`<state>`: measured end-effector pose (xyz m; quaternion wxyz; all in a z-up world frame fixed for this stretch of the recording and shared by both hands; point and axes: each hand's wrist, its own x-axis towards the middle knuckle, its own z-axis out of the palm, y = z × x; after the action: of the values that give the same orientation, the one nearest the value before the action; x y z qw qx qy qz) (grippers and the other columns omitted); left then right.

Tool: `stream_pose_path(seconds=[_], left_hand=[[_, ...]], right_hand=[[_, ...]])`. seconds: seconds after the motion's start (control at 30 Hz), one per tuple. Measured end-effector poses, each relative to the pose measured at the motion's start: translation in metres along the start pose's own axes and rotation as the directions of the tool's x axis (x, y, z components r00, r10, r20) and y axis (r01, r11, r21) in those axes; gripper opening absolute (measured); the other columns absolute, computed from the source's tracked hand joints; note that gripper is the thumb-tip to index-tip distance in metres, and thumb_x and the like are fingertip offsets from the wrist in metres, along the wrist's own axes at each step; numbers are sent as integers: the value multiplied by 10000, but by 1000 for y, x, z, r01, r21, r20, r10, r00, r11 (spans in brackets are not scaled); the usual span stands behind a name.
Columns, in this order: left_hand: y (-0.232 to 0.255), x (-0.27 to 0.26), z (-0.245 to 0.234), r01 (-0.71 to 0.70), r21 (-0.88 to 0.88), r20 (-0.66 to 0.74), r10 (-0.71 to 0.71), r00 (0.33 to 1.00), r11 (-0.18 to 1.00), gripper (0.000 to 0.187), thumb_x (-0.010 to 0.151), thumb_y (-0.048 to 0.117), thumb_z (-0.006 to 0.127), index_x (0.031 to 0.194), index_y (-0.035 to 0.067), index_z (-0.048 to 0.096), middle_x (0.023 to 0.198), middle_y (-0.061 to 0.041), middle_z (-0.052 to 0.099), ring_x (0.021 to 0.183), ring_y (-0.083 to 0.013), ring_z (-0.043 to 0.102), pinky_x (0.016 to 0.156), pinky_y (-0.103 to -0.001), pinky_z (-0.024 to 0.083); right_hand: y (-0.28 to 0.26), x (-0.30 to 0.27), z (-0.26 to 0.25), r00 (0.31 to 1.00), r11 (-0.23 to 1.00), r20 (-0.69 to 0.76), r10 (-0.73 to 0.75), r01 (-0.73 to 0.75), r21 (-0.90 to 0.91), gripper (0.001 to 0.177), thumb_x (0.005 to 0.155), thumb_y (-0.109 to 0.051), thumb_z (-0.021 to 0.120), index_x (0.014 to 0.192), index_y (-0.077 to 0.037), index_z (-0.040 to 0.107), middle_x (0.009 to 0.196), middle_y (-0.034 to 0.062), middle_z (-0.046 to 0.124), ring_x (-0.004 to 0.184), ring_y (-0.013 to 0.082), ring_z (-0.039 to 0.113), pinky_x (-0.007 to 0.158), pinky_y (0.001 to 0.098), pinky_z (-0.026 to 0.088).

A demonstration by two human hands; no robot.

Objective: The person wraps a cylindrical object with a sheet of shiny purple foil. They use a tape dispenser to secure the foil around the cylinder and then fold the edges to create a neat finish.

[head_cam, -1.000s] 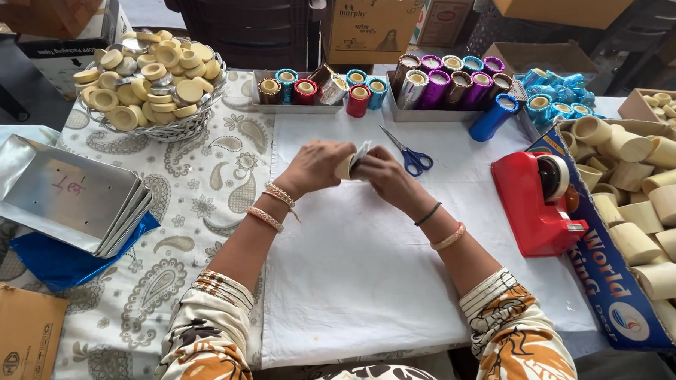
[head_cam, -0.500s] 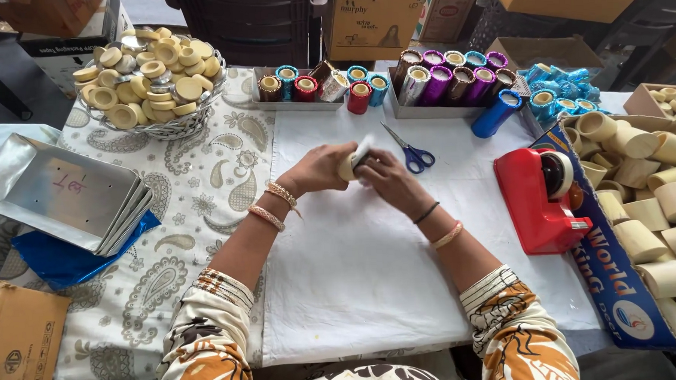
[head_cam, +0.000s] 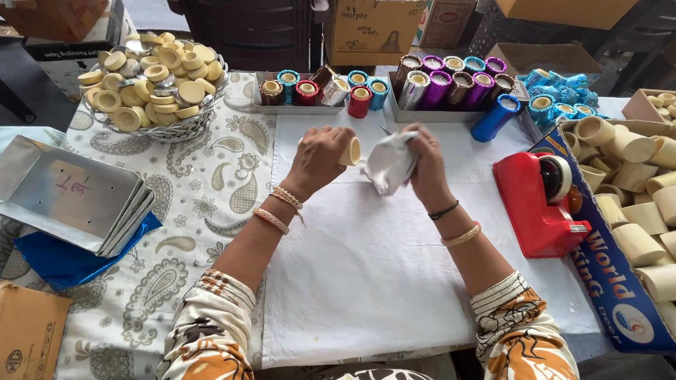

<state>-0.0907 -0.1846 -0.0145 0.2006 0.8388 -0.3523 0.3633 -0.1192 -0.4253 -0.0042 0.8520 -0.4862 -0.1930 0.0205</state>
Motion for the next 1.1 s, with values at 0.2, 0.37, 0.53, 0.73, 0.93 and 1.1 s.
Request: stream_pose_path(seconds=[0.2,0.37,0.53,0.73,0.93,1.1], left_hand=[[7,-1,8,79,-175,105,-61,993,981,517,736,208,871,1120,88,546,915,-86,692,831,-260,689,764,-419,523],[0,-5,8,164,-162,157,-139,978,973,454,792,183,849,1125,104,550,887,-70,682,877,-262,691,803,-434,524],[2,-1,-1,167,-212,280,-104,954,963,476,674,179,855,1054,144,569,892,-45,699,886,-264,697,802,-447,525],[-12,-5,-14,263,-128,297,-216,930,956,404,729,168,831,1044,125,582,903,-75,699,926,-301,688,817,-462,515],[-17,-5,-20,299,-83,327,-257,909,951,401,718,95,780,1068,109,586,919,-111,705,959,-332,678,823,-478,509],[-3,-7,5,286,-168,323,-222,920,943,429,650,81,794,1022,97,581,928,-134,710,905,-356,685,802,-472,527]], right_hand=[[23,-11,32,918,541,70,-390,290,-790,201,966,-30,564,1160,-35,616,1109,125,682,974,228,677,832,330,580],[31,-12,35,913,259,322,-249,383,-886,209,932,14,653,1140,-1,658,1135,124,671,1087,336,636,906,411,537],[25,-2,-5,937,-27,299,-181,299,-954,62,939,-65,711,935,-120,739,1040,49,685,1080,245,642,966,378,552],[48,-11,35,902,-103,431,22,431,-896,359,780,-198,845,1059,1,740,1185,221,638,1091,467,551,903,524,416],[71,-4,-3,976,162,217,6,213,-964,110,920,2,663,1024,-35,667,1078,105,648,926,262,669,838,365,581],[47,-9,19,966,386,127,-226,209,-899,172,919,8,699,1083,-2,647,1064,98,656,838,217,704,725,341,599]])
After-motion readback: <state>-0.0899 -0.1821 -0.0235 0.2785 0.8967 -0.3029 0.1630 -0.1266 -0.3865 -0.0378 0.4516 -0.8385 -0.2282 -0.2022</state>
